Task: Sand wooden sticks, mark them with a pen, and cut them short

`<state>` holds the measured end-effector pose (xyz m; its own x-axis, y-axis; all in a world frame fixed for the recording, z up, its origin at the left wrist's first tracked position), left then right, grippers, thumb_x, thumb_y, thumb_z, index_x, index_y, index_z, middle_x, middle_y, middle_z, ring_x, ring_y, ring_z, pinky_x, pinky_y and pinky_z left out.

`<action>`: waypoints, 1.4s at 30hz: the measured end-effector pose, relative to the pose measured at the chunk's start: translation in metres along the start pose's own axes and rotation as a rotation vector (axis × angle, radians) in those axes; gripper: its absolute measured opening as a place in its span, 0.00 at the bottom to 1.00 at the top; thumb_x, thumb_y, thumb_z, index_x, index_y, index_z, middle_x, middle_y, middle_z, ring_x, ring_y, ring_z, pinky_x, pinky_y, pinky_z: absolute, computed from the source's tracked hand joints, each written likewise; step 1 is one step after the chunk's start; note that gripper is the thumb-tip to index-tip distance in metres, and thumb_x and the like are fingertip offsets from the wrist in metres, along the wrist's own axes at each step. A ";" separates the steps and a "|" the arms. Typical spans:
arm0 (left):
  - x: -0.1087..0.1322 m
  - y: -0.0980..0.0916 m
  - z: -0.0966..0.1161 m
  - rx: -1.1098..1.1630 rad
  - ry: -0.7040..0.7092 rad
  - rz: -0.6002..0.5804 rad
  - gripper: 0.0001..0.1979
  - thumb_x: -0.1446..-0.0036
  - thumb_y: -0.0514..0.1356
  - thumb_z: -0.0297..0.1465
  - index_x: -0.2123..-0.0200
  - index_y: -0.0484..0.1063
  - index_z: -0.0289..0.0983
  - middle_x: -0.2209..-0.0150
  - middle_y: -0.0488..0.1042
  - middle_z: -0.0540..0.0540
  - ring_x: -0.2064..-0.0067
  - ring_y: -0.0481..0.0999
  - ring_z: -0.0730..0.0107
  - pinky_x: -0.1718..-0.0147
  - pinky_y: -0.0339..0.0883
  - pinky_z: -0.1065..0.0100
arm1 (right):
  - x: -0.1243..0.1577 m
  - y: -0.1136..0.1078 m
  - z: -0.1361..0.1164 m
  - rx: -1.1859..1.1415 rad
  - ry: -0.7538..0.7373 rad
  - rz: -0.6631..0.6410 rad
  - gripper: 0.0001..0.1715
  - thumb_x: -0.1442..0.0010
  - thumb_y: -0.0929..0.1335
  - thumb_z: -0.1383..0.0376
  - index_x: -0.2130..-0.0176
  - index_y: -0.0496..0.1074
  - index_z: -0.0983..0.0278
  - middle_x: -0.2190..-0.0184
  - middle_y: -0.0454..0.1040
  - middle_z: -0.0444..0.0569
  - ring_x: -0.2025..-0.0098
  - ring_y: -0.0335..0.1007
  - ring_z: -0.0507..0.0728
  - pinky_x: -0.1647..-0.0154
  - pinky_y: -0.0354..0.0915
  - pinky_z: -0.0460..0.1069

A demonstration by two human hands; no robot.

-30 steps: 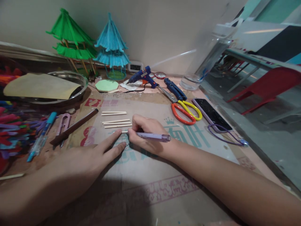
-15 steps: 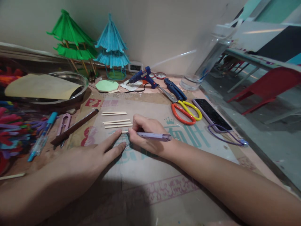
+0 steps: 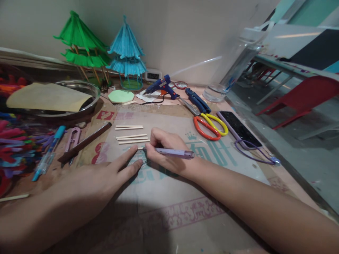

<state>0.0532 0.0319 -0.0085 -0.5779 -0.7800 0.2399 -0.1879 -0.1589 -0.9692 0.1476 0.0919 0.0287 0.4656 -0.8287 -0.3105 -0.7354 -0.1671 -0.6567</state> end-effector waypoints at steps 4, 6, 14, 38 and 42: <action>0.002 0.003 -0.004 0.080 -0.025 0.041 0.36 0.44 0.48 0.21 0.33 0.53 0.52 0.35 0.64 0.46 0.60 0.82 0.60 0.67 0.74 0.62 | 0.000 -0.001 0.001 -0.003 0.007 0.006 0.12 0.41 0.64 0.62 0.74 0.58 0.60 0.80 0.64 0.40 0.79 0.58 0.49 0.77 0.54 0.44; 0.002 0.005 -0.006 0.110 -0.037 0.056 0.35 0.41 0.48 0.24 0.33 0.52 0.53 0.36 0.65 0.47 0.59 0.81 0.59 0.66 0.73 0.62 | 0.000 0.000 0.001 -0.006 0.002 0.005 0.12 0.41 0.63 0.61 0.74 0.58 0.60 0.80 0.64 0.40 0.79 0.58 0.49 0.77 0.54 0.44; 0.001 0.004 -0.002 0.082 -0.005 0.012 0.33 0.43 0.49 0.21 0.35 0.57 0.45 0.31 0.55 0.36 0.65 0.82 0.61 0.65 0.73 0.61 | 0.000 0.001 0.002 -0.024 0.000 -0.001 0.12 0.41 0.64 0.62 0.74 0.58 0.60 0.80 0.64 0.40 0.78 0.58 0.49 0.77 0.54 0.44; -0.002 0.001 0.000 0.013 -0.022 -0.058 0.33 0.44 0.52 0.21 0.35 0.59 0.45 0.34 0.60 0.34 0.69 0.81 0.63 0.71 0.72 0.65 | -0.001 0.001 0.002 -0.019 0.041 -0.016 0.12 0.42 0.63 0.60 0.75 0.58 0.60 0.81 0.64 0.40 0.79 0.58 0.49 0.78 0.54 0.44; -0.003 0.000 0.000 -0.035 -0.035 -0.130 0.38 0.50 0.51 0.18 0.35 0.58 0.45 0.31 0.53 0.33 0.68 0.82 0.60 0.72 0.73 0.65 | -0.002 0.001 0.001 -0.013 0.032 -0.010 0.12 0.43 0.64 0.61 0.75 0.58 0.60 0.81 0.64 0.40 0.79 0.57 0.49 0.78 0.53 0.44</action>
<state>0.0543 0.0341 -0.0092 -0.5189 -0.7749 0.3610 -0.2875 -0.2395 -0.9274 0.1465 0.0936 0.0279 0.4571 -0.8438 -0.2812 -0.7369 -0.1822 -0.6510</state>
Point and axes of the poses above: each hand's wrist, its own x-axis away from the middle knuckle, its own y-axis out of the palm, z = x × y, the point moved 10 cm from there along -x, towards the middle knuckle
